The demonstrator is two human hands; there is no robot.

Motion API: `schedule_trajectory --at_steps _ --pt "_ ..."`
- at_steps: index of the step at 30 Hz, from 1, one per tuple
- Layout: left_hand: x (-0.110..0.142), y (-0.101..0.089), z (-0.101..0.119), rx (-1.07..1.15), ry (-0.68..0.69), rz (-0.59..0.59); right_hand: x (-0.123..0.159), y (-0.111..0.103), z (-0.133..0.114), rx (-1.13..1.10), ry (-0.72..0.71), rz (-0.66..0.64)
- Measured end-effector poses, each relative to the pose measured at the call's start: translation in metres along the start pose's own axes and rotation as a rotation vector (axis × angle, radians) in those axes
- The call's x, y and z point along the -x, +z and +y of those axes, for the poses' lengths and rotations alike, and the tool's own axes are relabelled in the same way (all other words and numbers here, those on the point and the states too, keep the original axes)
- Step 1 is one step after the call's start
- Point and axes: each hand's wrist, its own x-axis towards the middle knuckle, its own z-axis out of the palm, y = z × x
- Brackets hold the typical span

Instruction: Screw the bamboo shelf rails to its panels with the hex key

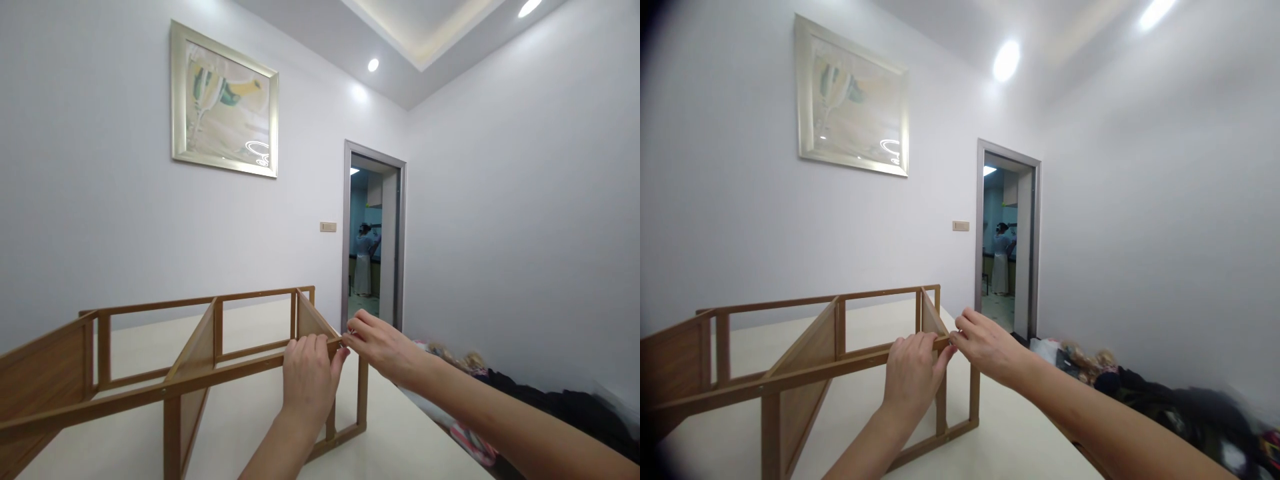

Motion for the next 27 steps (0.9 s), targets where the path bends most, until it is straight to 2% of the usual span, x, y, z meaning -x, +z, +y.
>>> schedule_trajectory --at_steps 10,18,27 --pt "-0.002 0.003 0.003 -0.008 -0.042 0.037 0.006 0.007 0.008 -0.113 0.075 -0.069" --pt "-0.001 0.007 0.001 -0.015 -0.018 0.072 -0.012 -0.004 0.007 0.083 -0.078 -0.114" --pt "-0.001 0.006 0.002 0.001 -0.035 0.063 -0.005 -0.004 0.010 -0.061 0.033 -0.142"
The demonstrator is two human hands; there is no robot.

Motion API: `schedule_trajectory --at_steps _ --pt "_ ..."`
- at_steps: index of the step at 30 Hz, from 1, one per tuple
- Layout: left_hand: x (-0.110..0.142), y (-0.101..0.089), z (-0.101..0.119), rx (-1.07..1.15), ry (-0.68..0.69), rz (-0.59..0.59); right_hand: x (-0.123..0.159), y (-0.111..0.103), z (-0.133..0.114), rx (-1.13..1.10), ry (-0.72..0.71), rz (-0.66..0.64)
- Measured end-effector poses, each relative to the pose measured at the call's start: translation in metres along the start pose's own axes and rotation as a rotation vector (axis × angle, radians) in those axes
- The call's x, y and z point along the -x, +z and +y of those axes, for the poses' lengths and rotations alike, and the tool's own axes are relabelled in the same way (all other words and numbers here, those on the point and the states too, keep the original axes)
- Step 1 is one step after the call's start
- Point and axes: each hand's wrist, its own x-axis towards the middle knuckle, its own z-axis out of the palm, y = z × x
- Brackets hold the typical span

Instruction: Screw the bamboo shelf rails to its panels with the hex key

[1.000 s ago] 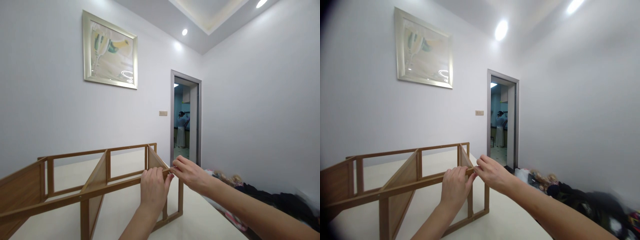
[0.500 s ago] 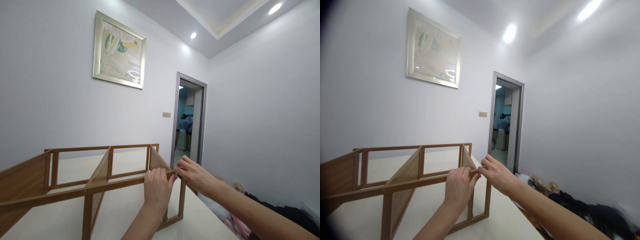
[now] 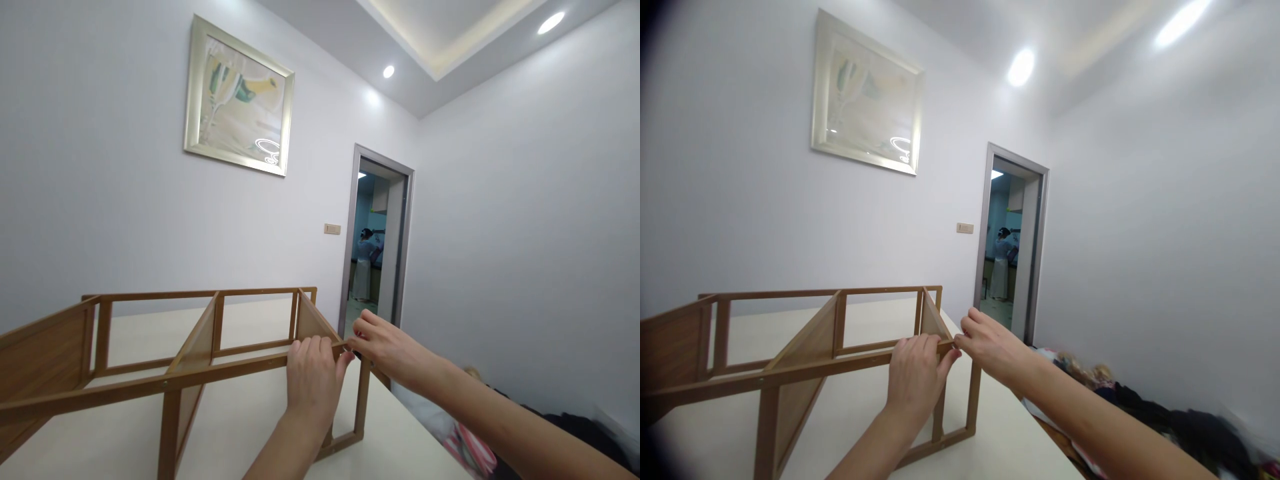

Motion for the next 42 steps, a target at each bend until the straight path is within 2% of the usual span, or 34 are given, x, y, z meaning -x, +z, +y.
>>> schedule_trajectory --at_steps 6,13,21,24,31,36,42 --pt "0.000 0.001 0.001 -0.011 -0.009 0.011 0.006 0.005 0.002 -0.069 0.020 -0.010" --pt "0.000 0.002 0.000 -0.017 0.000 0.022 0.009 0.010 0.005 -0.275 0.134 -0.040" --pt "0.001 0.001 0.001 -0.004 -0.006 0.021 0.015 0.024 0.004 -0.418 0.249 0.028" --pt "0.000 0.000 0.001 0.001 -0.009 0.014 0.019 0.032 0.000 -0.419 0.273 0.075" --pt "-0.001 -0.004 0.002 0.005 -0.017 0.016 0.026 0.045 -0.012 -0.323 0.279 0.285" --pt "-0.001 -0.006 0.003 0.030 -0.035 -0.009 0.028 0.050 -0.020 -0.187 0.276 0.304" --pt "-0.001 -0.007 0.004 0.033 -0.042 -0.013 0.031 0.063 -0.027 -0.127 0.303 0.319"
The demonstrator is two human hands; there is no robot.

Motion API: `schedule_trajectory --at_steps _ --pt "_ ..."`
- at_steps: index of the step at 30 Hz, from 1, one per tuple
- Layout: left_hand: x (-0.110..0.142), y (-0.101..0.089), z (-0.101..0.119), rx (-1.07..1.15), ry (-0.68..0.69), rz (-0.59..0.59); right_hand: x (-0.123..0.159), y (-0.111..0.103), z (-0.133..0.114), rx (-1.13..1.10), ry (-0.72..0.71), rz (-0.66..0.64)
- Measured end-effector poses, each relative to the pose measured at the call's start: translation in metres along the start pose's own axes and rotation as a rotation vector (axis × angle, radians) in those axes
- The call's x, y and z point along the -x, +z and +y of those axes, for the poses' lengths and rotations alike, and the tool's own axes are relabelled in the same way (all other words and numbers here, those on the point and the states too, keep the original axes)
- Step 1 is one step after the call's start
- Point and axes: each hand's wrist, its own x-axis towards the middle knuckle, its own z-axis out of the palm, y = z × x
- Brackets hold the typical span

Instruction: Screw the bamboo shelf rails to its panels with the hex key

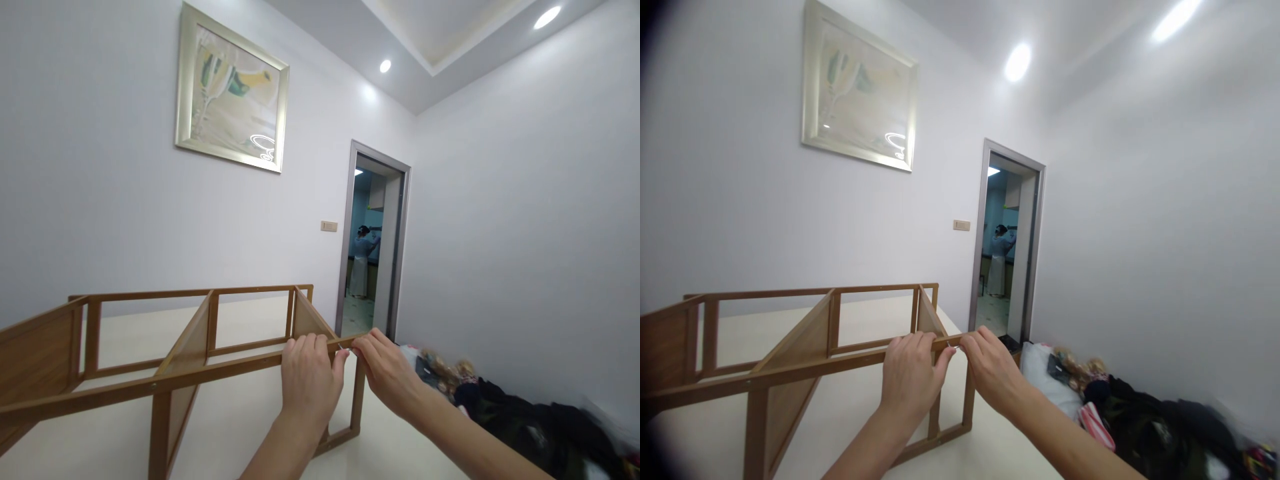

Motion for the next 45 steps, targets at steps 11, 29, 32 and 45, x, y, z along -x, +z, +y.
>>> schedule_trajectory --at_steps 11,29,32,45 --pt "0.000 -0.001 0.000 0.007 0.002 -0.004 0.008 0.021 -0.027 0.066 0.084 0.087" --pt "0.022 -0.020 -0.023 0.121 0.229 0.183 0.000 0.019 -0.034 0.037 0.160 0.116" --pt "0.043 -0.045 -0.051 0.075 0.354 0.270 0.000 0.018 -0.032 -0.074 0.195 0.156" --pt "0.092 -0.210 -0.262 -0.222 -0.510 0.575 0.006 0.058 -0.143 -0.691 0.201 0.099"
